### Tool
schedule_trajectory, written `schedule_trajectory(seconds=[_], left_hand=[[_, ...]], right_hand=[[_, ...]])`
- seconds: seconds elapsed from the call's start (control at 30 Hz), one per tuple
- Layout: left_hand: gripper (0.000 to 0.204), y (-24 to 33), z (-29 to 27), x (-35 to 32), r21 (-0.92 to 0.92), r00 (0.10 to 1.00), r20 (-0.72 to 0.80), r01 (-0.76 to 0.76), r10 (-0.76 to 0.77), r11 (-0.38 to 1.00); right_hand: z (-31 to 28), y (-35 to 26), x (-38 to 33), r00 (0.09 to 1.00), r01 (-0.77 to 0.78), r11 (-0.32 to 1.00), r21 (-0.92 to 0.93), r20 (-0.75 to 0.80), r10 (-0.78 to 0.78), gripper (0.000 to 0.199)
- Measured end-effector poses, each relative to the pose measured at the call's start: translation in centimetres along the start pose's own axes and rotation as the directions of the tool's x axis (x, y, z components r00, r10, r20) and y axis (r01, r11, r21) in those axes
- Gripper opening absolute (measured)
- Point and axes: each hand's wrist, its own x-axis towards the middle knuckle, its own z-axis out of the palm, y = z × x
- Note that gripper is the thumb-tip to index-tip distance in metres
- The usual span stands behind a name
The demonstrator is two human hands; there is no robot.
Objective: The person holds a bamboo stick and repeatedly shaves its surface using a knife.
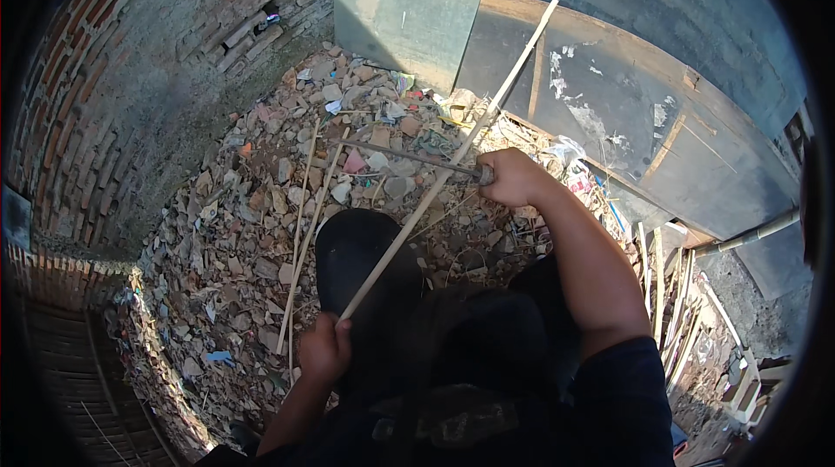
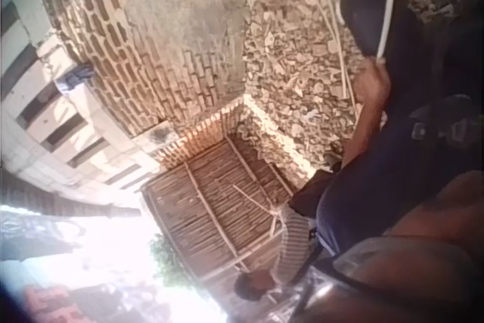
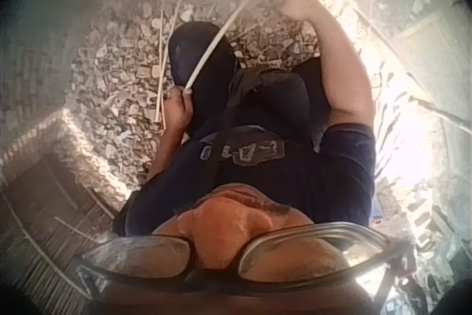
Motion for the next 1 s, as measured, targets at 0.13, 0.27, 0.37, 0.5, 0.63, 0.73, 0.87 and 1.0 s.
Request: schedule_trajectory(seconds=[0.13, 0.27, 0.37, 0.5, 0.63, 0.73, 0.87, 1.0], left_hand=[[0.025, 0.6, -0.5, 0.3, 0.056, 1.0, 0.007, 0.028, -0.028, 0.998], [0.025, -0.4, -0.7, -0.2, 0.017, 0.997, 0.054, 0.047, -0.048, 0.999], [0.026, 0.0, -0.2, 0.3, 0.003, 0.999, 0.033, 0.03, -0.03, 1.0], [0.027, 0.2, 0.0, 0.3, 0.021, 1.0, 0.018, 0.024, -0.024, 0.999], [0.025, 0.2, -0.7, 0.2, 0.046, 0.999, 0.039, 0.017, -0.019, 0.999], [0.025, 0.1, -0.6, -0.1, 0.013, 0.999, 0.034, 0.005, -0.005, 1.0], [0.026, 1.3, 0.0, 0.8, -0.009, 1.0, -0.025, -0.001, 0.001, 1.0], [0.025, 0.0, 0.1, 0.4, 0.06, 1.0, 0.008, -0.009, 0.008, 0.998]], right_hand=[[0.7, -0.3, 0.4, 0.997, -0.07, 0.997, -0.032, 0.032, 0.071, 0.029], [0.8, -2.2, -1.1, 0.993, 0.029, 0.999, -0.014, -0.114, -0.031, 0.031], [-0.3, -1.2, -0.7, 0.997, 0.045, 0.993, -0.111, -0.06, -0.052, 0.029], [0.8, 1.0, 0.5, 0.995, -0.092, 0.996, 0.006, -0.025, 0.092, 0.034], [0.4, -1.5, -0.5, 0.998, -0.003, 1.0, -0.028, -0.059, 0.001, 0.035], [-0.1, -2.3, -1.0, 0.996, 0.077, 0.984, -0.163, -0.035, -0.083, 0.034], [-0.1, 1.8, 0.7, 0.995, -0.092, 0.996, 0.012, -0.043, 0.092, 0.028], [0.3, 0.2, -0.5, 0.988, -0.021, 0.998, -0.051, -0.153, 0.013, 0.026]])
